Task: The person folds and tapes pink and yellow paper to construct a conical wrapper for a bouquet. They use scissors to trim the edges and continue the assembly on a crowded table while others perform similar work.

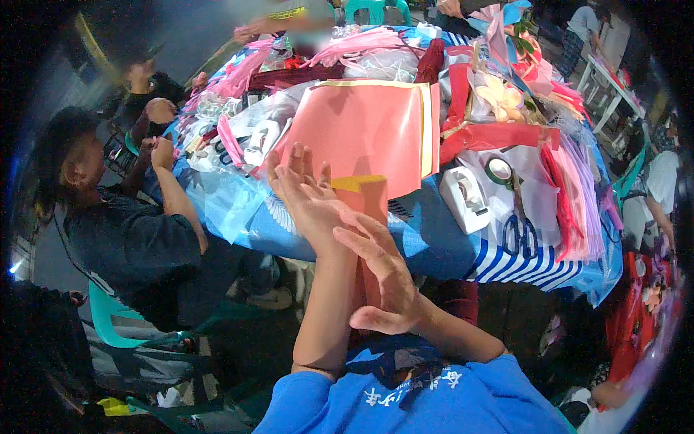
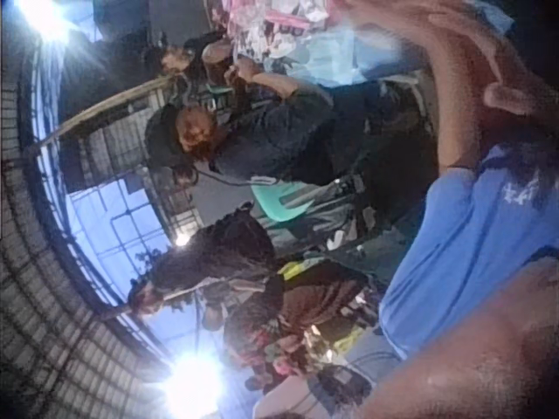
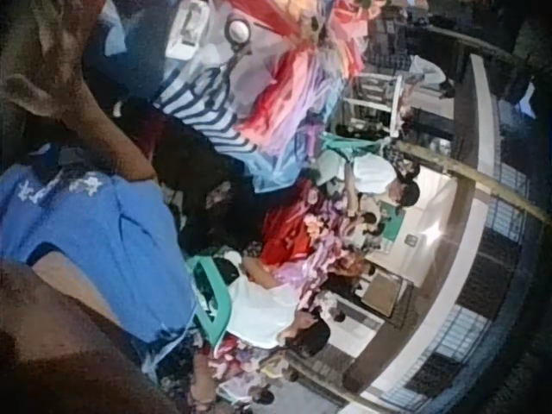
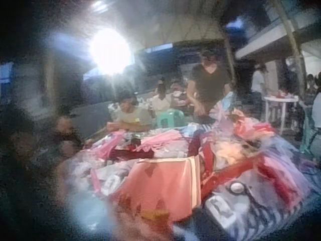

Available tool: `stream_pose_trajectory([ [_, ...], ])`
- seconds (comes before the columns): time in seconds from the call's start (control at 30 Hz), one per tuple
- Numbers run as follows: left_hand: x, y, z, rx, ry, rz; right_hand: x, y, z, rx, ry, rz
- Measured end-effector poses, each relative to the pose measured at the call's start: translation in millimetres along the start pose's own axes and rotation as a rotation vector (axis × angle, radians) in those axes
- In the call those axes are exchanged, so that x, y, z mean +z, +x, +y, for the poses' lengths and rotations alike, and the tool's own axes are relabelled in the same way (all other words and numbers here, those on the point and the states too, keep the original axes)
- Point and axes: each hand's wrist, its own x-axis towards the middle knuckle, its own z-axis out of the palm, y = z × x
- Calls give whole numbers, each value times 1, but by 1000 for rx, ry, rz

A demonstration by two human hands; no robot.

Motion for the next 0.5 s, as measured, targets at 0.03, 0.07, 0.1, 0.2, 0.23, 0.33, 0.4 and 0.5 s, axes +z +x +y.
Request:
stream_pose_trajectory([
  [0.03, 3, 2, -4, 10, -10, -20, 4, -1, 7, -42, -64, 62],
  [0.07, 5, 5, -11, 20, -21, -41, 7, -2, 12, -84, -129, 125],
  [0.1, 4, 9, -16, 32, -27, -57, 12, -2, 14, 46, 48, 210],
  [0.2, 4, 19, -34, 67, -13, -135, 6, -6, 35, 186, 217, 421],
  [0.23, 4, 23, -38, 67, -21, -149, -1, -10, 34, 254, 244, 474],
  [0.33, 1, 33, -48, 75, -2, -222, -24, -26, 39, 177, -31, 478],
  [0.4, -2, 42, -55, 53, 4, -253, -36, -40, 38, 161, -334, 387],
  [0.5, -8, 47, -59, 12, 14, -233, -35, -55, 34, 267, -623, 351],
])
